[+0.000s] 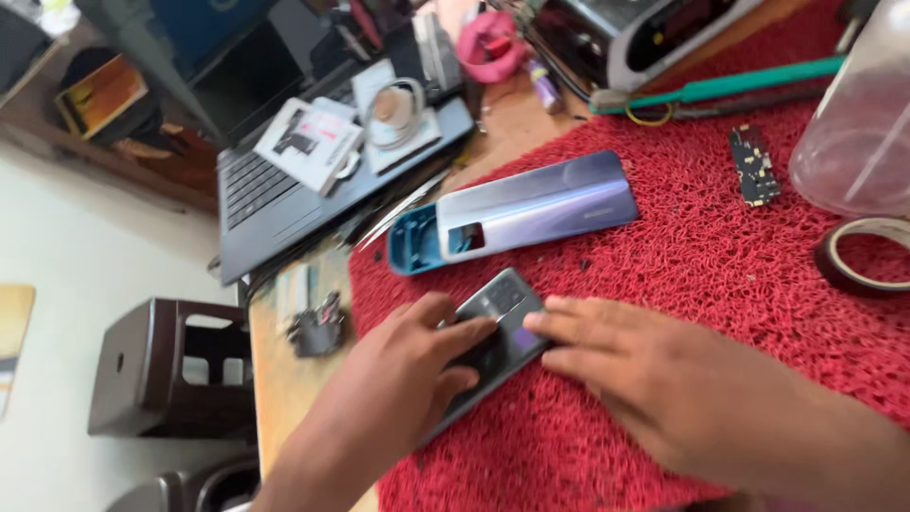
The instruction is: The person is repairing a smartphone by removing the back cover, inspecting the internal components, and reassembling the device. They use a prying tool to separate the back cover and handle the phone carefully throughout the process.
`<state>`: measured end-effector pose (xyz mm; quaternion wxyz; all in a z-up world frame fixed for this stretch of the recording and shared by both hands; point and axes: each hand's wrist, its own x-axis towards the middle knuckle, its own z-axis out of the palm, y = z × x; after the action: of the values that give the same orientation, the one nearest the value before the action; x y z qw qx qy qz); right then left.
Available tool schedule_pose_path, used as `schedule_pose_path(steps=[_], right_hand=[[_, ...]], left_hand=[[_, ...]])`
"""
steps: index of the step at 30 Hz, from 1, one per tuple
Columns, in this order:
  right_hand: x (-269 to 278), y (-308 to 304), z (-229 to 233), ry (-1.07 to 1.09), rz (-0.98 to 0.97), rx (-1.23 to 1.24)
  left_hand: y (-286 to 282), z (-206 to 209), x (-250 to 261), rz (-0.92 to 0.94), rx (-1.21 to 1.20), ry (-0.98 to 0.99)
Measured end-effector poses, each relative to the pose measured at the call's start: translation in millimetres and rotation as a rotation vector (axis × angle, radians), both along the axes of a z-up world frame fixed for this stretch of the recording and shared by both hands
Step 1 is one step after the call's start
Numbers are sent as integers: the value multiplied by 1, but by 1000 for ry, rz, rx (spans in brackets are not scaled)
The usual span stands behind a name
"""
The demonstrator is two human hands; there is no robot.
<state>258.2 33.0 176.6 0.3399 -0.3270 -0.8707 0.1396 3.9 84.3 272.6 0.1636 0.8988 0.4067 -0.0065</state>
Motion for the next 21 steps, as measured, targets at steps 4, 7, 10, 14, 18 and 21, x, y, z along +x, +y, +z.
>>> schedule_pose_path(steps=[4, 7, 10, 14, 18, 21], right_hand=[[17, -4, -26, 50, -138, 73], [33, 4, -46, 107, -292, 159], [34, 11, -62, 119, -247, 191], [27, 23, -85, 87, -232, 307], [18, 21, -95, 122, -265, 315], [24, 20, -95, 121, -261, 293]], left_hand=[[18, -28, -21, -182, 127, 56], [13, -75, -40, -164, 320, 159], [-17, -133, -58, -26, 686, 90], [-31, -177, -77, 343, 558, 0], [-44, -181, -69, 299, 661, -113], [-37, -173, -53, 188, 692, -106]])
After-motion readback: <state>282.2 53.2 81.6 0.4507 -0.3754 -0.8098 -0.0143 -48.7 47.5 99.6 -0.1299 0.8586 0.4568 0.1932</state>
